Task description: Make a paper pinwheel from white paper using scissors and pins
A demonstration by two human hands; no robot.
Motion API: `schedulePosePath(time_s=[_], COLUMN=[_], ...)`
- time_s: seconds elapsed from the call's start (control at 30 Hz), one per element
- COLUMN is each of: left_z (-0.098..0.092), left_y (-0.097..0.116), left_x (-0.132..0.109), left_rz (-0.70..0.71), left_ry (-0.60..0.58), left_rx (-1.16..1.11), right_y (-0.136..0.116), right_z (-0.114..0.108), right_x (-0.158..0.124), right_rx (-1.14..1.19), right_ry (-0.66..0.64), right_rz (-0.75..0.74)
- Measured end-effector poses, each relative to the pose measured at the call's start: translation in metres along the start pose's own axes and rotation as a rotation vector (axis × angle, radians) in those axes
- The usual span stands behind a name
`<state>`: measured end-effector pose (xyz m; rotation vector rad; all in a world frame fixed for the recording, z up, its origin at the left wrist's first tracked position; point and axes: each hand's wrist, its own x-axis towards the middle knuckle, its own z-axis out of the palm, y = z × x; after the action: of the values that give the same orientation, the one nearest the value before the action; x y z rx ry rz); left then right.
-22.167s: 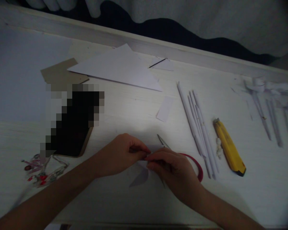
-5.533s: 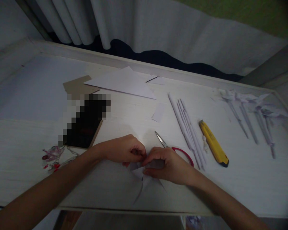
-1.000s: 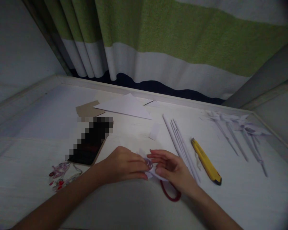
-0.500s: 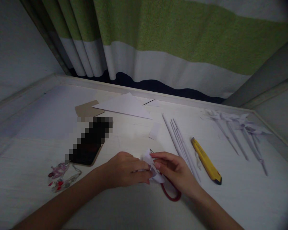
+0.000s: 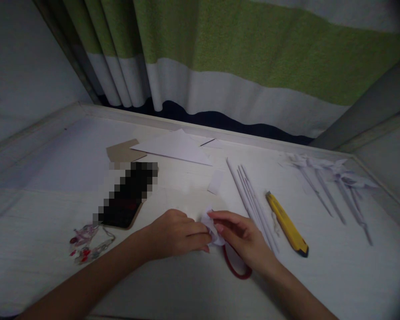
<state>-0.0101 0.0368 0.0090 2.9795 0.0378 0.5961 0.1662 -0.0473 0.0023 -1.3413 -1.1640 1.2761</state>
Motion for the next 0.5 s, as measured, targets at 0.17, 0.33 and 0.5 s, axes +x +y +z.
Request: schedulePosePath(time_s=[0.17,0.33,0.5], left_z=[-0.0008,-0.0004,0.0032], left_y=[0.0008,0.0000,-0.0032], left_x=[0.0016,0.0012,-0.0024], left_rz=[-0.032,-0.057,-0.089], left_ry=[-0.040,-0.052,-0.015], left_rx=[0.009,0.016,-0.020], right_y=[0.0005,0.0010,-0.0007], right_z=[0.0040,0.0020,-0.0055], right_x=[-0.0003,-0.0002,-0.0002], right_rx=[-0.040,-0.076,-0.134], right_ry=[0.006,0.016,-0.014], right_rz=[-0.020,-0.051,-0.056])
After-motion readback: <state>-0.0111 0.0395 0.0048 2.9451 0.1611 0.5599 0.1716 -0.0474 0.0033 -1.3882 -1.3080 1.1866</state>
